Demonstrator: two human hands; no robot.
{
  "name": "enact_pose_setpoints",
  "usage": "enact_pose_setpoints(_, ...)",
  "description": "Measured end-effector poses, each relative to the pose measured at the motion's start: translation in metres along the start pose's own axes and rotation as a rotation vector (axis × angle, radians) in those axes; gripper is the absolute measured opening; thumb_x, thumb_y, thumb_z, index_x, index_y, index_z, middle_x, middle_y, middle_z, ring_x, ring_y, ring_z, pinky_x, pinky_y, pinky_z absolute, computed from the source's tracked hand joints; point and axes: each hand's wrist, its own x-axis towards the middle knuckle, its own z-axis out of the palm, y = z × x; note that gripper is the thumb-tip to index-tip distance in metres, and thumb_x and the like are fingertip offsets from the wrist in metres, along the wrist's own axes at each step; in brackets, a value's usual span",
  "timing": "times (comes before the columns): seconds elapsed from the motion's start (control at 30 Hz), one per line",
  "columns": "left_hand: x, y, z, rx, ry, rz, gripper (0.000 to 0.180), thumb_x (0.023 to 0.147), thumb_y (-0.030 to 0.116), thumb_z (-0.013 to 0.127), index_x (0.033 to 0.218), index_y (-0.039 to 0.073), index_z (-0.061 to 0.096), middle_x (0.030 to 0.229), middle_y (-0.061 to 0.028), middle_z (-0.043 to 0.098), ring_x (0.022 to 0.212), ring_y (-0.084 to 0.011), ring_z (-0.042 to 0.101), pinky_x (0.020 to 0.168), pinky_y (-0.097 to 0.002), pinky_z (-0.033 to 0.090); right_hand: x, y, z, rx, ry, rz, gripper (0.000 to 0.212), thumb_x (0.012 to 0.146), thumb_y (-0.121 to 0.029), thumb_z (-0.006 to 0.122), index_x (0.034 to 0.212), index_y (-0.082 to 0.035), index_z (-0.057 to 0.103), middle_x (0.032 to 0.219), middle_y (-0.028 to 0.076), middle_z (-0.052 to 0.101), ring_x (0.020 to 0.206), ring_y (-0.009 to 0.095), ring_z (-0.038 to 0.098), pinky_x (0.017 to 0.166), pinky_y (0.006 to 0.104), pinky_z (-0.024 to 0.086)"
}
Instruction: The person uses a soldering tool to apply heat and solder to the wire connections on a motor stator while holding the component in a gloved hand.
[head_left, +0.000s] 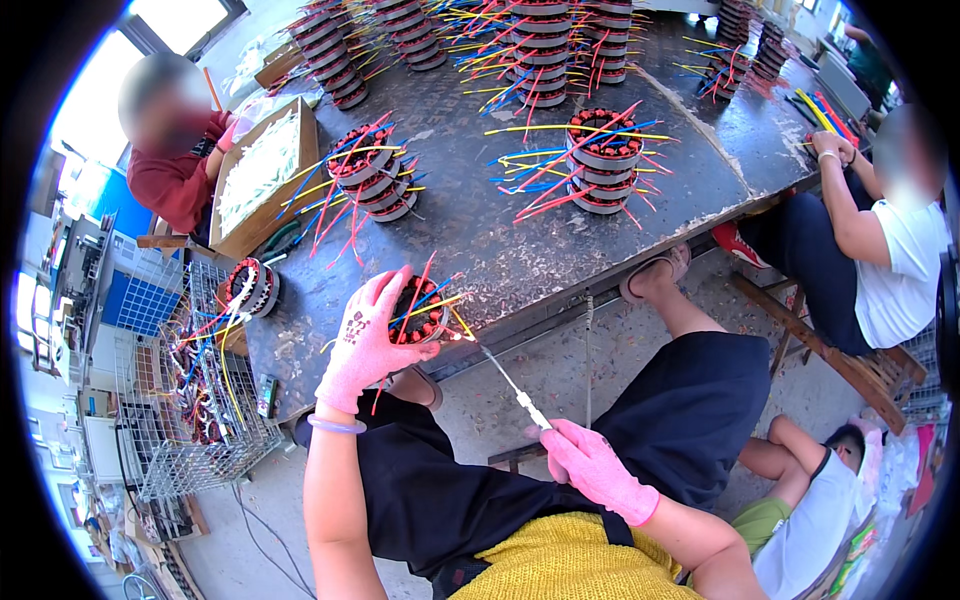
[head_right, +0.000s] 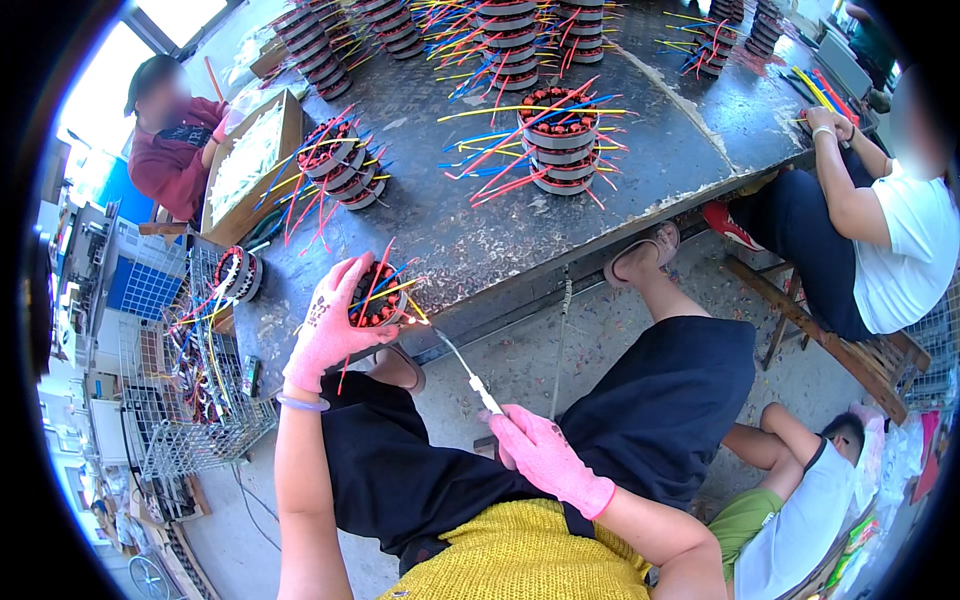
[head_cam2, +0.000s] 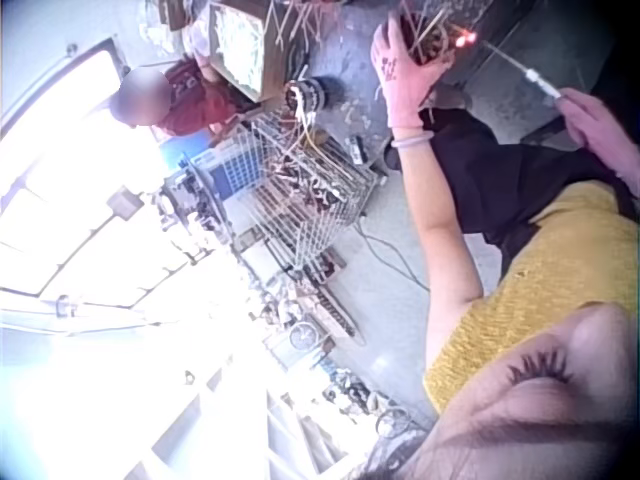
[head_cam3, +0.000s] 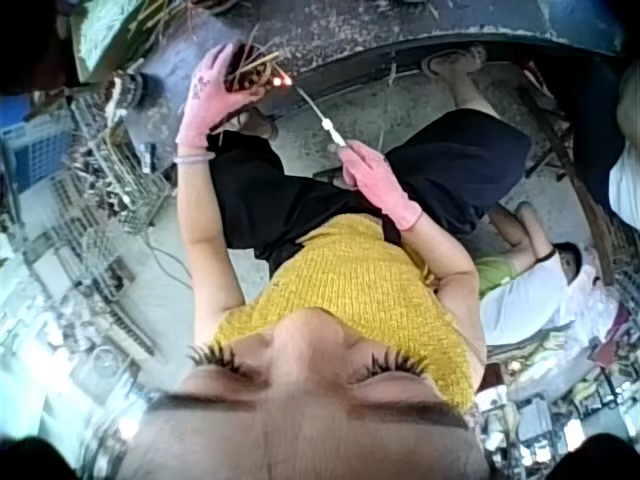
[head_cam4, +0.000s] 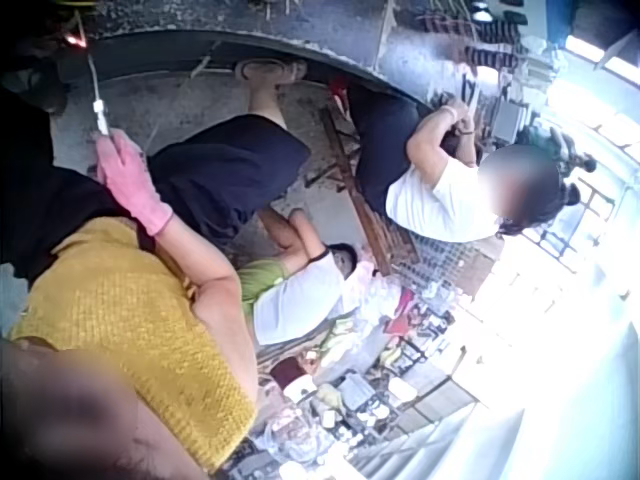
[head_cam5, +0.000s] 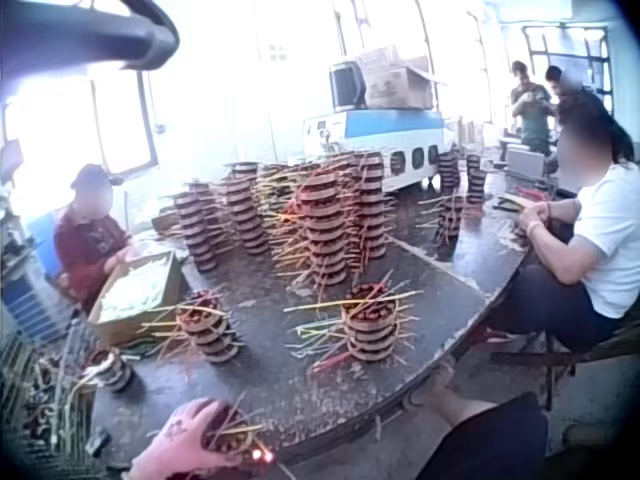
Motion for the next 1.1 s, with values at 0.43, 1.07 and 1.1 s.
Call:
enact_pose_setpoints(0.43,0.000,0.004,-0.002,0.007,-0.015,-0.011,0.102,0.058,0.027,0.090,0.145,0.001,0.042,0.138,-0.0172,0.051,0.128,-0.0359,0.048,0.110,-0.0428,0.037,0.002,0.005,0.000,0.011,-0.020,-0.016,0.037,0.104,-0.029,0.045,0.119,-0.001,0.062,0.065,0.002,0.050,0.058,0.009,0.047,0.057,0.0266,0.040)
enact_pose_setpoints(1.07,0.000,0.006,-0.003,0.003,-0.023,-0.019,0.103,0.058,0.028,0.090,0.145,0.001,0.041,0.138,-0.0169,0.050,0.129,-0.0359,0.047,0.111,-0.0432,0.036,0.001,0.005,0.000,-0.005,-0.017,-0.039,0.035,0.104,-0.026,0.044,0.119,0.000,0.061,0.065,0.003,0.050,0.058,0.010,0.048,0.057,0.0283,0.041)
enact_pose_setpoints(1.1,0.000,0.006,-0.003,0.003,-0.022,-0.019,0.103,0.058,0.028,0.090,0.145,0.001,0.041,0.138,-0.0169,0.050,0.129,-0.0359,0.047,0.110,-0.0431,0.036,0.001,0.004,-0.001,-0.013,-0.019,-0.040,0.035,0.104,-0.026,0.045,0.120,0.000,0.061,0.066,0.003,0.050,0.058,0.010,0.048,0.057,0.0281,0.041)
